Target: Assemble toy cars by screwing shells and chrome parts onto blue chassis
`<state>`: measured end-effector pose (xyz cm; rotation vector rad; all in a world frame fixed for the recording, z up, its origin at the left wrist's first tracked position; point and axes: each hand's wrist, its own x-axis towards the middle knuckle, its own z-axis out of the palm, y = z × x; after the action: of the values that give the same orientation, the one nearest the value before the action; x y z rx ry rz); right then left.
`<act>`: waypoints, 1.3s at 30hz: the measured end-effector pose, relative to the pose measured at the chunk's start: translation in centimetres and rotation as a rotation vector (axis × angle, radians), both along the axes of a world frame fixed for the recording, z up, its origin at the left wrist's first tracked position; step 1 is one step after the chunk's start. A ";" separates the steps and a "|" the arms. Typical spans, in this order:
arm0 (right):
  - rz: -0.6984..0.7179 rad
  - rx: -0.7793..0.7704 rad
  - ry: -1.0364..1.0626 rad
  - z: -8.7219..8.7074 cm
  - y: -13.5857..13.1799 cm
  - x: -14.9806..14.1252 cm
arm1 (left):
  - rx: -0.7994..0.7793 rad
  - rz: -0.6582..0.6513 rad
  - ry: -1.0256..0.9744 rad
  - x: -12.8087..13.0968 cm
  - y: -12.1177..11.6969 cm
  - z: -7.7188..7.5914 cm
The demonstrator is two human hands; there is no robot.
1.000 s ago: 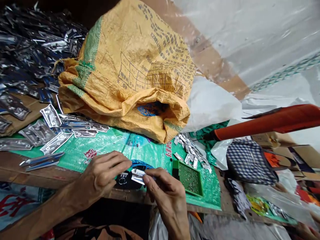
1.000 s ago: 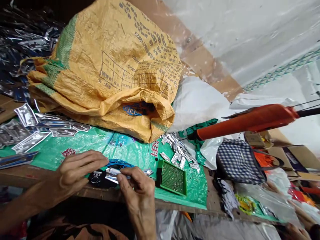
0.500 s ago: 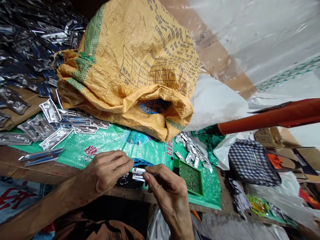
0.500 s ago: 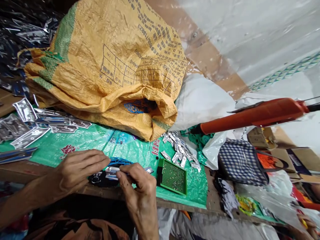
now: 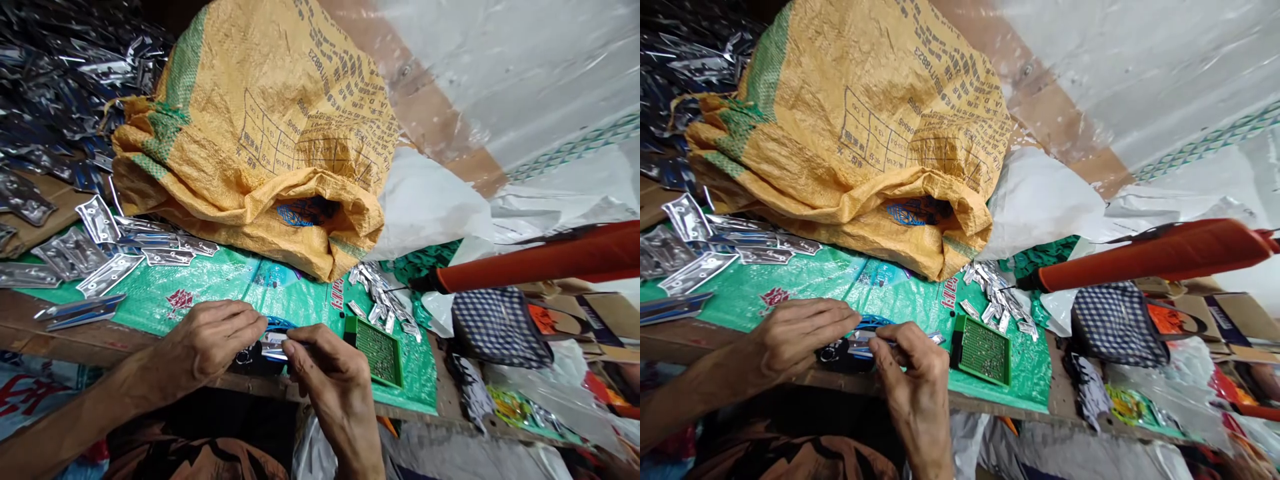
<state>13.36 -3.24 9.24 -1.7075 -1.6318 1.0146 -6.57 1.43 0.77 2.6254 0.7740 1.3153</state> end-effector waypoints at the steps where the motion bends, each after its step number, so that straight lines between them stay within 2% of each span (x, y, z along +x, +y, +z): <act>1: -0.004 0.012 -0.009 -0.1 -0.1 -0.1 | -0.008 0.004 0.000 0.1 -0.1 -0.1; 5: -0.005 0.159 -0.027 -0.7 -0.3 -0.4 | -0.050 0.026 0.053 0.2 -0.6 0.0; 9: 0.034 0.309 -0.069 -0.8 -0.2 -0.7 | -0.182 -0.027 0.172 -0.5 -1.5 1.1; 14: 0.085 0.285 -0.091 -0.3 0.1 -0.9 | -0.266 -0.065 0.085 -0.5 -1.5 2.0; 18: 0.131 0.261 -0.100 -0.1 0.2 -1.2 | -0.360 -0.082 -0.005 0.5 -1.1 1.6; 22: 0.153 0.259 -0.181 0.0 0.2 -1.4 | -0.475 -0.141 -0.038 0.9 -1.2 1.1; 26: 0.152 0.297 -0.283 -0.3 0.0 -1.2 | -0.579 -0.147 -0.094 0.8 -1.5 1.2; 29: 0.144 0.394 -0.392 -0.7 -0.2 -0.9 | -0.602 -0.125 -0.096 0.8 -1.5 1.3; 33: 0.076 0.470 -0.283 -2.0 -0.6 -0.7 | -0.567 -0.124 -0.074 0.6 -1.1 1.0; 35: 0.049 0.553 -0.304 -2.6 -0.8 -0.8 | -0.518 -0.119 -0.033 0.5 -0.8 0.6; 37: 0.072 0.607 -0.379 -2.8 -1.0 -0.7 | -0.473 -0.081 -0.005 0.4 -0.6 0.1; 39: 0.113 0.596 -0.422 -2.7 -1.1 -0.6 | -0.423 -0.042 -0.007 0.5 -0.6 -0.3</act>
<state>12.74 -4.34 6.52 -1.4770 -2.0457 0.1593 -6.09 0.83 0.50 2.2872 0.8790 1.0142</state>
